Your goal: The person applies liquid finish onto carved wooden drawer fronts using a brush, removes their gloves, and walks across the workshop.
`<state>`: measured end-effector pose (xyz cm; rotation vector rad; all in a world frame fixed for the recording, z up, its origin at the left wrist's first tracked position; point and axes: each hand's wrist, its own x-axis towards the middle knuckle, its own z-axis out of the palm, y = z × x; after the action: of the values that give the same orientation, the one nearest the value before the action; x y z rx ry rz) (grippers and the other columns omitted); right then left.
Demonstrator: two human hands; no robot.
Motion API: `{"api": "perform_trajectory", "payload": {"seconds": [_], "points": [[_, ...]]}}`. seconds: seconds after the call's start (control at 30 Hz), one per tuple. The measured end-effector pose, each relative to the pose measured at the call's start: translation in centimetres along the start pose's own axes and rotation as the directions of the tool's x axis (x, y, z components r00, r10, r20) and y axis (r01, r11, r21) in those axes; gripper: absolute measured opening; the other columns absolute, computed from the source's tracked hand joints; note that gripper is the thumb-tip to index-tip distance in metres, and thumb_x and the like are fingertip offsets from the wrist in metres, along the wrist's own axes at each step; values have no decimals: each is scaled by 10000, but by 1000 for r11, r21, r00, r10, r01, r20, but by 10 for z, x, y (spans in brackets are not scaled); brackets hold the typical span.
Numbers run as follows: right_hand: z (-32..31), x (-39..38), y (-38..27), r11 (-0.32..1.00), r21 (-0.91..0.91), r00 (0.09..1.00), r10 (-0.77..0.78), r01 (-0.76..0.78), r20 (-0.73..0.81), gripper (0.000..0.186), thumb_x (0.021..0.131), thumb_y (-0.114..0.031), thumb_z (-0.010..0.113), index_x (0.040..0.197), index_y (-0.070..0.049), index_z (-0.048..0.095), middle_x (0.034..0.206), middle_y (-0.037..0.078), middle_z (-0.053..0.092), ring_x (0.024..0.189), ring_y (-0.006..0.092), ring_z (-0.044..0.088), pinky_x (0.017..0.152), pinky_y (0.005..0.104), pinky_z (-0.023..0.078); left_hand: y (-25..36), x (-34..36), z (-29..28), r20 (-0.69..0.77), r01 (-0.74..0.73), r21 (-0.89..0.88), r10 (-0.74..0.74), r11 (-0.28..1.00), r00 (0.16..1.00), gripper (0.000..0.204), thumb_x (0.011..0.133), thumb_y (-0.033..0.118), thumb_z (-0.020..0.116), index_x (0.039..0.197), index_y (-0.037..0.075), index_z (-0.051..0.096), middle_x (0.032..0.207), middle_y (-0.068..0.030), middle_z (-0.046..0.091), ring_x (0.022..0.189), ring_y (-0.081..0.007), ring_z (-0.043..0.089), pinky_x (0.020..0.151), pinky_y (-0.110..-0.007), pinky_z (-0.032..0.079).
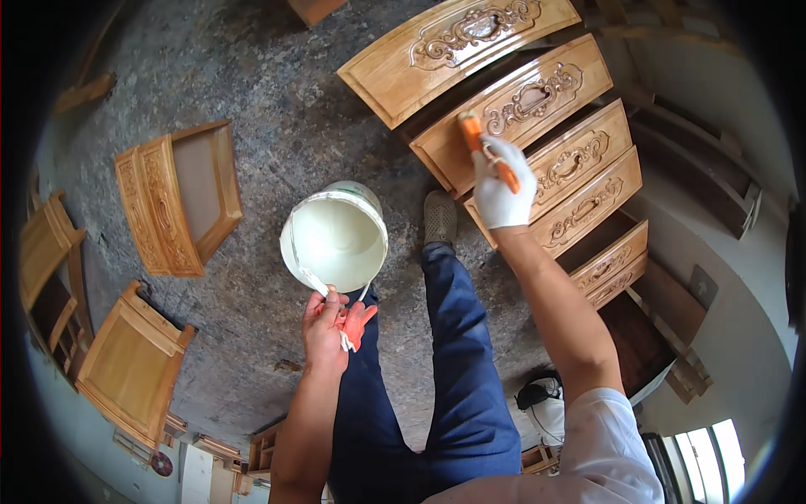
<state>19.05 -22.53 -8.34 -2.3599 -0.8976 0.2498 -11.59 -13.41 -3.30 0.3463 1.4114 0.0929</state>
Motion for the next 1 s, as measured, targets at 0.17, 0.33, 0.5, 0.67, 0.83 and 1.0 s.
{"api": "perform_trajectory", "payload": {"seconds": [0.17, 0.33, 0.5, 0.67, 0.83, 1.0], "points": [[10, -23, -5, 974, 227, 1000, 24, -21, -8, 210, 844, -66, 692, 1052, -48, 716, 1030, 110, 718, 868, 292, 679, 789, 353, 546, 2, 2, 4, 11, -3, 26, 2, 1000, 1000, 264, 1034, 320, 598, 1017, 59, 567, 774, -100, 622, 692, -310, 715, 486, -341, 539], [-28, 38, 65, 952, 22, 951, 305, -306, 45, 199, 897, -115, 673, 1075, -50, 733, 1047, 96, 733, 849, 249, 694, 771, 320, 560, 4, 1, 11, 12, 9, 57, -9, 998, 1000, 249, 1036, 307, 594, 1022, 60, 567, 775, -99, 622, 712, -317, 720, 484, -344, 538], [-49, 62, 96, 970, -49, 958, 225, -237, -178, 156, 900, -155, 644, 1004, -102, 747, 1020, 66, 744, 844, 259, 701, 750, 325, 560, 6, 4, 26, 36, 28, 44, -30, 999, 999, 220, 1040, 242, 591, 1034, 25, 557, 866, -92, 603, 740, -232, 671, 724, -466, 601], [-45, 29, 79, 982, 191, 993, -20, -3, 118, 168, 902, -145, 620, 1005, -102, 746, 988, 78, 745, 819, 261, 700, 720, 330, 559, 12, 6, 39, 11, 40, 42, -41, 998, 999, 194, 1043, 212, 585, 1062, 21, 554, 912, -78, 603, 757, -198, 653, 796, -488, 623], [-96, 101, 162, 867, 36, 864, 498, -497, -70, 264, 934, -230, 617, 1115, -88, 748, 965, 130, 746, 789, 267, 696, 695, 351, 557, 9, 12, 42, 11, 22, 100, -24, 995, 1000, 170, 1038, 241, 585, 1062, 73, 569, 839, -79, 624, 760, -301, 708, 565, -400, 573], [-86, 114, 139, 882, -123, 889, 458, -455, -6, 258, 923, -254, 622, 1094, -99, 740, 970, 130, 746, 808, 290, 697, 742, 381, 554, 3, 18, 51, 10, -12, 115, 11, 993, 1000, 161, 1037, 249, 582, 1058, 89, 574, 809, -82, 628, 763, -332, 725, 486, -375, 558]]}}
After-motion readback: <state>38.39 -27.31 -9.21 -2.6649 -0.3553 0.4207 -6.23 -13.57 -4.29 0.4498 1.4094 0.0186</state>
